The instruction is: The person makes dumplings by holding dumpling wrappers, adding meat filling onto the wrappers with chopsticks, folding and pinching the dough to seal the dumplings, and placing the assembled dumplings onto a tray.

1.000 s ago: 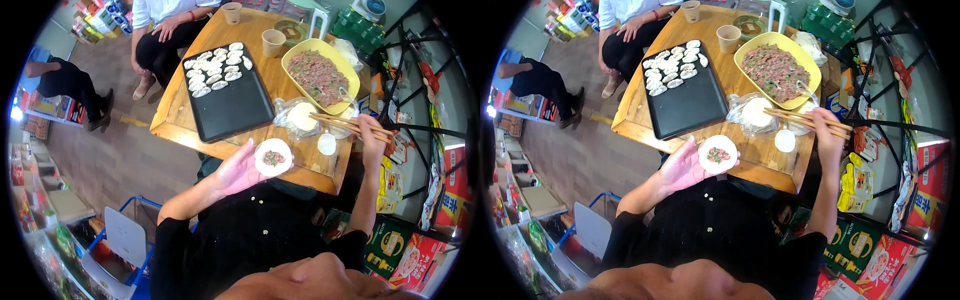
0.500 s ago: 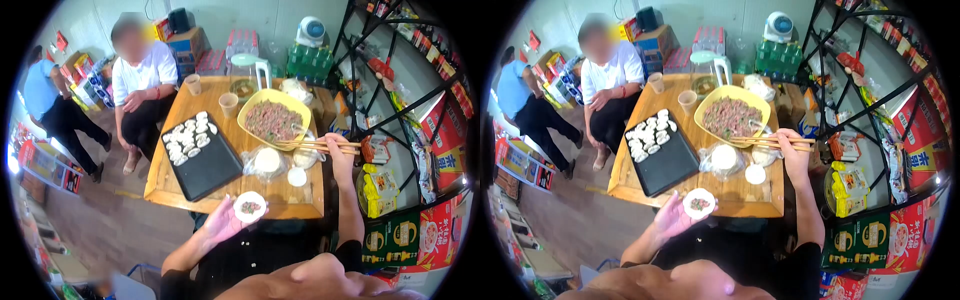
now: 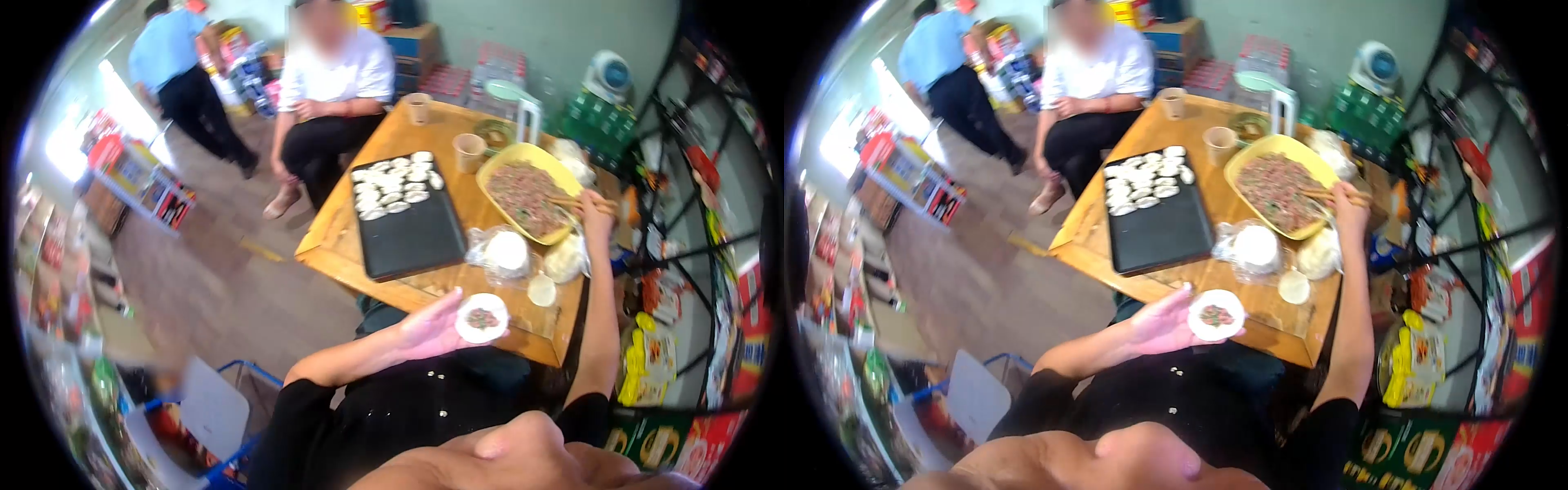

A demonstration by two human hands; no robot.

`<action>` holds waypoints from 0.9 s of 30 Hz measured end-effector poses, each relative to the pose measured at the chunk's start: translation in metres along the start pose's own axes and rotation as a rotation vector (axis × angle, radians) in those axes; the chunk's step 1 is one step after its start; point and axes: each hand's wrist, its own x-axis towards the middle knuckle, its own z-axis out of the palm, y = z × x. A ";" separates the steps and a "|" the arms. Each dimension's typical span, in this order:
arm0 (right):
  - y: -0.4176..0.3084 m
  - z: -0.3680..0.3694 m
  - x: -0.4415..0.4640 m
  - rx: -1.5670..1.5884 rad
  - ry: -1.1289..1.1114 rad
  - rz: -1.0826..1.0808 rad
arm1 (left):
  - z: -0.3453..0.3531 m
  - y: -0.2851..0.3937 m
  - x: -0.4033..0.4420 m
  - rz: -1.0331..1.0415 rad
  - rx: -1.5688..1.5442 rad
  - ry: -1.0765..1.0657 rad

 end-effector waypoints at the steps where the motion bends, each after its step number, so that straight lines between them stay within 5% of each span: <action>1: 0.000 0.002 -0.002 0.037 -0.021 -0.001 | -0.001 0.000 0.001 0.016 0.017 -0.023; 6: -0.026 -0.026 -0.084 -0.383 -0.017 -0.137 | 0.005 0.007 0.002 0.062 0.061 -0.074; 8: -0.075 0.005 -0.154 -0.158 -0.040 -0.008 | 0.005 0.008 0.007 0.055 0.054 -0.087; 10: -0.045 0.024 -0.196 0.372 -0.247 0.119 | 0.005 0.006 0.016 0.062 0.102 -0.129; 12: -0.080 0.063 -0.230 0.678 -0.263 0.720 | -0.003 0.002 0.026 0.059 0.190 -0.079; 15: -0.044 0.074 -0.244 1.151 -0.468 1.097 | -0.032 -0.007 0.042 0.076 0.334 0.020; 17: -0.057 0.089 -0.246 1.244 -0.519 1.143 | -0.047 -0.003 0.043 0.056 0.520 0.113; 18: -0.074 0.093 -0.247 1.236 -0.445 1.182 | -0.017 0.018 0.029 -0.045 0.951 0.242; 21: -0.055 0.095 -0.250 1.353 -0.451 1.234 | -0.014 0.030 0.016 0.095 1.429 0.304; 23: -0.045 0.099 -0.247 1.557 -0.452 1.276 | -0.009 0.044 0.013 0.477 1.935 0.335; 26: -0.062 0.111 -0.229 1.330 -0.527 1.329 | 0.009 0.081 0.021 0.438 1.899 0.601; 27: -0.060 0.113 -0.224 1.301 -0.567 1.347 | -0.005 0.101 0.033 0.700 2.106 0.521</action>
